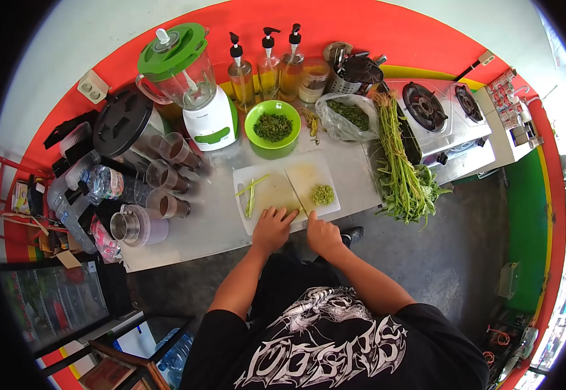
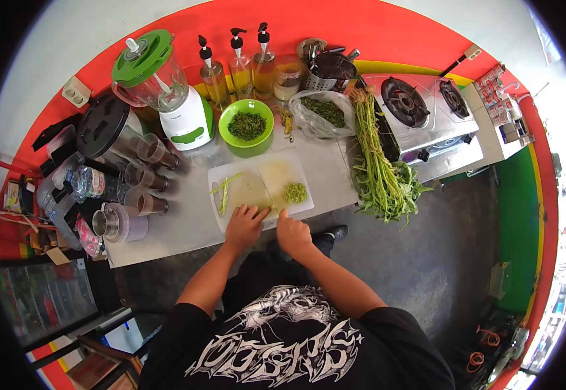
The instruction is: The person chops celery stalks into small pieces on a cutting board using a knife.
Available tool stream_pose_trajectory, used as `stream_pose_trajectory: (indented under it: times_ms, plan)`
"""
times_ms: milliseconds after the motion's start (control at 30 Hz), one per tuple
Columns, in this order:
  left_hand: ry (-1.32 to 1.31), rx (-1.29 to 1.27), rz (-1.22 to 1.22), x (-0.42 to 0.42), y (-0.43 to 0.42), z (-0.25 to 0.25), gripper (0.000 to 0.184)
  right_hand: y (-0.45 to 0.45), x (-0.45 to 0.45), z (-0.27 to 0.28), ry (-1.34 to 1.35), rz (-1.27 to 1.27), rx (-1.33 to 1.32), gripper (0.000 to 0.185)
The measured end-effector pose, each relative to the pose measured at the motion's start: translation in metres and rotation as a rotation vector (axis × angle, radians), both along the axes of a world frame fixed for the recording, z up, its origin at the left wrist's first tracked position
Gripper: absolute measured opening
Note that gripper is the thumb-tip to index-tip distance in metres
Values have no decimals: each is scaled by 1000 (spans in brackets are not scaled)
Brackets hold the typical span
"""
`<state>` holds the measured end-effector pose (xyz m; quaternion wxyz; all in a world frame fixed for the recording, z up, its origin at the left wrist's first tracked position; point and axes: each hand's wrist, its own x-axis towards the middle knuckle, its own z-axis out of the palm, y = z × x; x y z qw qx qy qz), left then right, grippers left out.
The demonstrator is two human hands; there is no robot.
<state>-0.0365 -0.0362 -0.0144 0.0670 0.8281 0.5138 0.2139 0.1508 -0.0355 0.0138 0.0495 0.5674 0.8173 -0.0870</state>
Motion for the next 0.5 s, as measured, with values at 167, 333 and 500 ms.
stream_pose_trajectory:
  times_ms: [167, 333, 500]
  plan:
    - [-22, 6, -3, -1, 2, -3, 48, 5, -7, 2, 52, -92, -163, 33]
    - [9, 13, 2, -1, 0, 0, 46, 13, -5, 14, 46, -80, -215, 39]
    - [-3, 11, 5, -1, 3, -3, 45, -5, -14, 8, 8, -93, -207, 44]
